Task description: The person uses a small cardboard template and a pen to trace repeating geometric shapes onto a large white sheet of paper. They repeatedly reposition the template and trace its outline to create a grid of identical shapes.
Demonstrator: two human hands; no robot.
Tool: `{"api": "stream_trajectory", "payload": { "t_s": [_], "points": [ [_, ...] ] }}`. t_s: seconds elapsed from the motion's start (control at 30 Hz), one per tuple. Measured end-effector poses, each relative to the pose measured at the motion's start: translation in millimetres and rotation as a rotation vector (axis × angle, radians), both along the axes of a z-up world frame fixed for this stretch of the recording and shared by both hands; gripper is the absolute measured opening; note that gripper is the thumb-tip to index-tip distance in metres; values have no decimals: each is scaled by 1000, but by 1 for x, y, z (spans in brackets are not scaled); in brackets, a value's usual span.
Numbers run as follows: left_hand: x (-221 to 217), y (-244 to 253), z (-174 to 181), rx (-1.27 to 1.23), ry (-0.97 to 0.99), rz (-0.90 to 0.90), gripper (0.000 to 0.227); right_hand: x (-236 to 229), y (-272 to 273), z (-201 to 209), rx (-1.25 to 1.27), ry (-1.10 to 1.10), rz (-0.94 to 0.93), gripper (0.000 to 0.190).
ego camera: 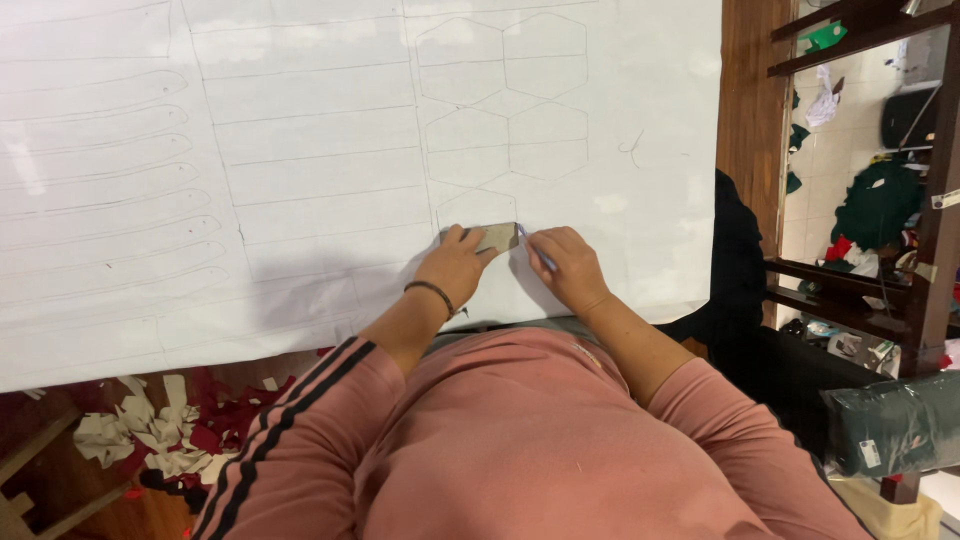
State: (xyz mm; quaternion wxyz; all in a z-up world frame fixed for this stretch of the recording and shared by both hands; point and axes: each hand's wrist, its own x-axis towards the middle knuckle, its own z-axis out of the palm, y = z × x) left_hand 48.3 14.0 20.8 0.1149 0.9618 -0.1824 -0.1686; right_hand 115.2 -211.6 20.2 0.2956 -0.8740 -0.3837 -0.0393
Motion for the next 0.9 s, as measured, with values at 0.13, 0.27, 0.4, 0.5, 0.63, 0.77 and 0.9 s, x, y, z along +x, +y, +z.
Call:
{"api": "stream_trajectory", "payload": {
  "t_s": [0.13,0.27,0.4,0.5,0.63,0.77,0.9],
  "points": [
    [14,7,0,10,61,-13,39,-17,-2,-4,-92,-74,32,19],
    [31,10,9,68,276,-43,47,-26,-4,-6,-109,-70,58,15],
    [47,17,58,83,374,-43,49,-32,-4,2,-140,-64,80,15],
    [54,30,107,-126,552,219,31,-34,-1,15,-91,-15,42,7],
    [74,21,25,-132,632,169,41,-40,14,16,179,257,-102,12],
    [92,17,22,-43,685,39,56,-36,48,30,360,705,-120,12],
    [93,20,15,-29,733,21,61,-36,64,25,302,730,-114,16]
  ]
}}
